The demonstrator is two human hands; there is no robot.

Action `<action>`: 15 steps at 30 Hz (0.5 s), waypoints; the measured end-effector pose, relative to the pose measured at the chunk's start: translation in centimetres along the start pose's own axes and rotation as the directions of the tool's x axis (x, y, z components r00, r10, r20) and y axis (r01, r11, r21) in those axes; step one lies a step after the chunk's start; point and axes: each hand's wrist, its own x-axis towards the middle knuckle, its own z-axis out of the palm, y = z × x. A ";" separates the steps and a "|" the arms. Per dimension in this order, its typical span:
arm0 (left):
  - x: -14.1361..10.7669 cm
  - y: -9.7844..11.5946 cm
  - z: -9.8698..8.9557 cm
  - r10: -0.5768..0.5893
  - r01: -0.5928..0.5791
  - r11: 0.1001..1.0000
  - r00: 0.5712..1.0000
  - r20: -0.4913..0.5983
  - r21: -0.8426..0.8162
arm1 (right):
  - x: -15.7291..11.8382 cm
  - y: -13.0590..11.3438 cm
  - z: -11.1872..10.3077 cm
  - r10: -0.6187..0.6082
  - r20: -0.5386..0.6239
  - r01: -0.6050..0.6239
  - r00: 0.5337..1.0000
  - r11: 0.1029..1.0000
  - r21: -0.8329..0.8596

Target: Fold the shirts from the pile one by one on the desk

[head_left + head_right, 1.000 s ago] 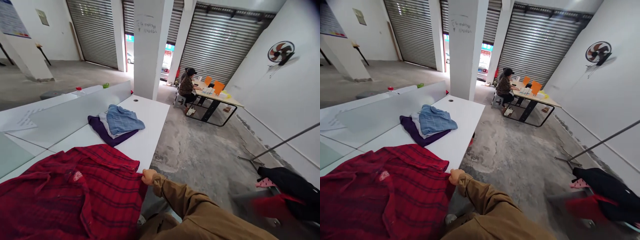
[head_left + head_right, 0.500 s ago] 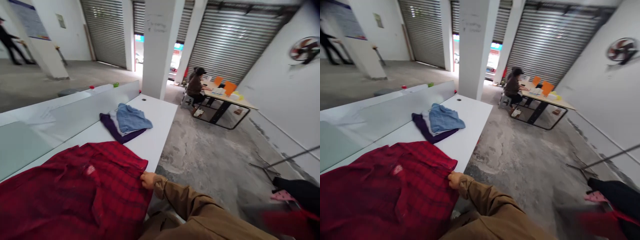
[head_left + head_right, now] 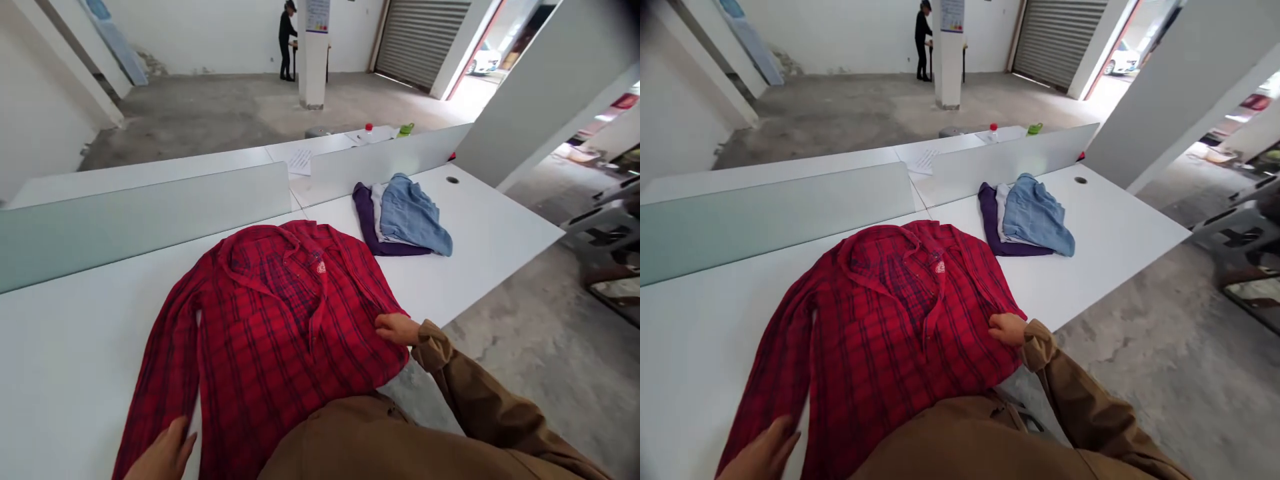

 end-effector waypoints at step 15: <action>23.0 10.7 -11.0 -0.305 0.010 0.690 0.911 -0.278 -0.724 | 23.1 -10.6 -10.1 -0.273 -0.123 0.293 0.954 0.934 0.202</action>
